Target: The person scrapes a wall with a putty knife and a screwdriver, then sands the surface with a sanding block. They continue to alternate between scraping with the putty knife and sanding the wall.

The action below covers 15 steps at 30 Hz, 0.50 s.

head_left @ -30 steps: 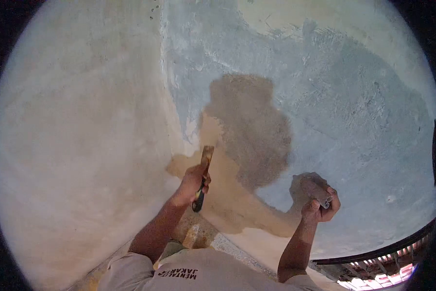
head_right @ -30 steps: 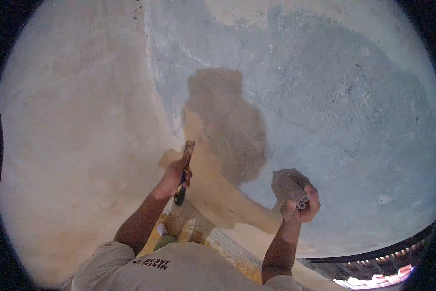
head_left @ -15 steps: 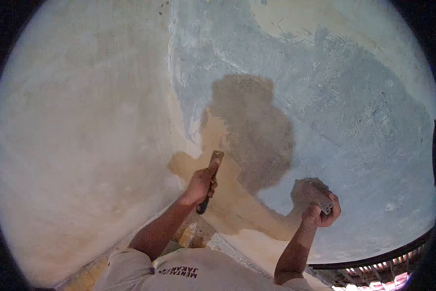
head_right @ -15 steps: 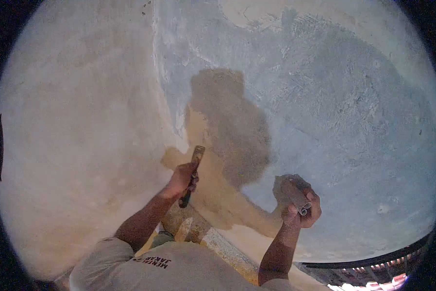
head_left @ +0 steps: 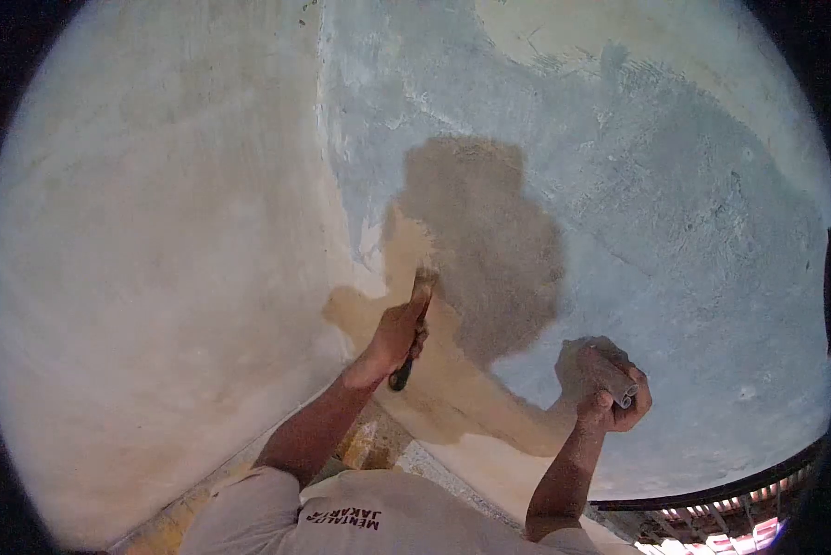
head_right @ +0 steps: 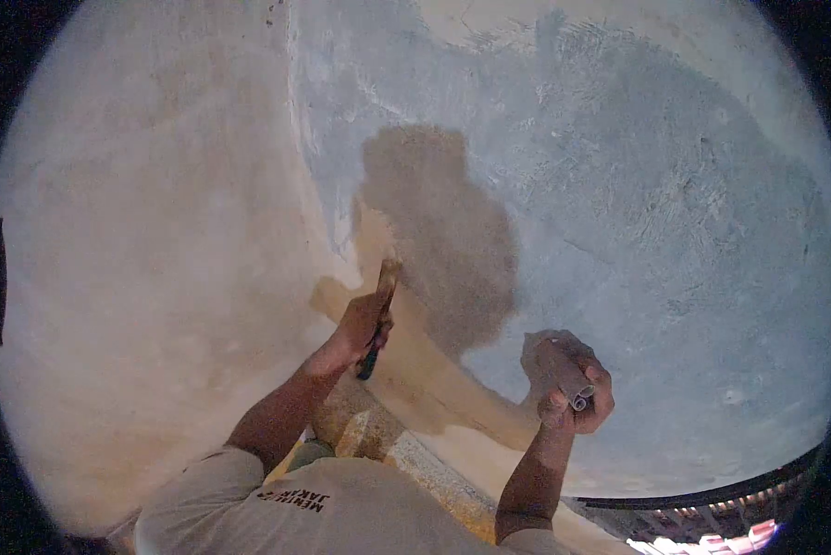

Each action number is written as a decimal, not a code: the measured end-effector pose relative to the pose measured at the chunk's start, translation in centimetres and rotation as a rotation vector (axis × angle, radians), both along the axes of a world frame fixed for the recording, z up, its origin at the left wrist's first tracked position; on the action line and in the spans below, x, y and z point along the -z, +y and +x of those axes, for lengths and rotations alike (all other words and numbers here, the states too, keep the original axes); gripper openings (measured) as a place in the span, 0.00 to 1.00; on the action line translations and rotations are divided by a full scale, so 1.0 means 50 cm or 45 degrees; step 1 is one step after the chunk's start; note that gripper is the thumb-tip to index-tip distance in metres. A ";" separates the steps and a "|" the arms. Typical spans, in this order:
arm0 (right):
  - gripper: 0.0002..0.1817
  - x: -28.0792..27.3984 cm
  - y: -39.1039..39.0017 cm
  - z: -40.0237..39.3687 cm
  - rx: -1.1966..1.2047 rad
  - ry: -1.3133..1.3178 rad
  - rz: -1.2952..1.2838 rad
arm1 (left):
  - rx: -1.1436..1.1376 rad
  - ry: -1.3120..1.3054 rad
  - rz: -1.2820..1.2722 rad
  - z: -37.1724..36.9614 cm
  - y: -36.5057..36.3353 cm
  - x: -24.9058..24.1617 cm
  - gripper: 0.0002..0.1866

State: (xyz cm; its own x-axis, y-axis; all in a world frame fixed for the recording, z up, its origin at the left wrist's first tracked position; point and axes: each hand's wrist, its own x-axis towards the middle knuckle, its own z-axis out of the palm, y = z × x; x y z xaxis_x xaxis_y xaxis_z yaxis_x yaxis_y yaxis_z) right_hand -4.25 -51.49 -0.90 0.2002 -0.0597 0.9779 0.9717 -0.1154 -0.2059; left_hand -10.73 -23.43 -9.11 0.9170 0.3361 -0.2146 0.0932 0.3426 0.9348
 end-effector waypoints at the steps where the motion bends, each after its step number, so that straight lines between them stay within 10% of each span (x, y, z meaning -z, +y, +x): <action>1: 0.29 0.004 -0.001 -0.001 -0.005 0.001 -0.007 | -0.001 -0.022 -0.029 0.015 -0.001 0.003 0.23; 15: 0.30 0.007 0.000 0.004 0.077 -0.084 0.036 | -0.007 0.029 -0.059 0.011 -0.004 -0.021 0.26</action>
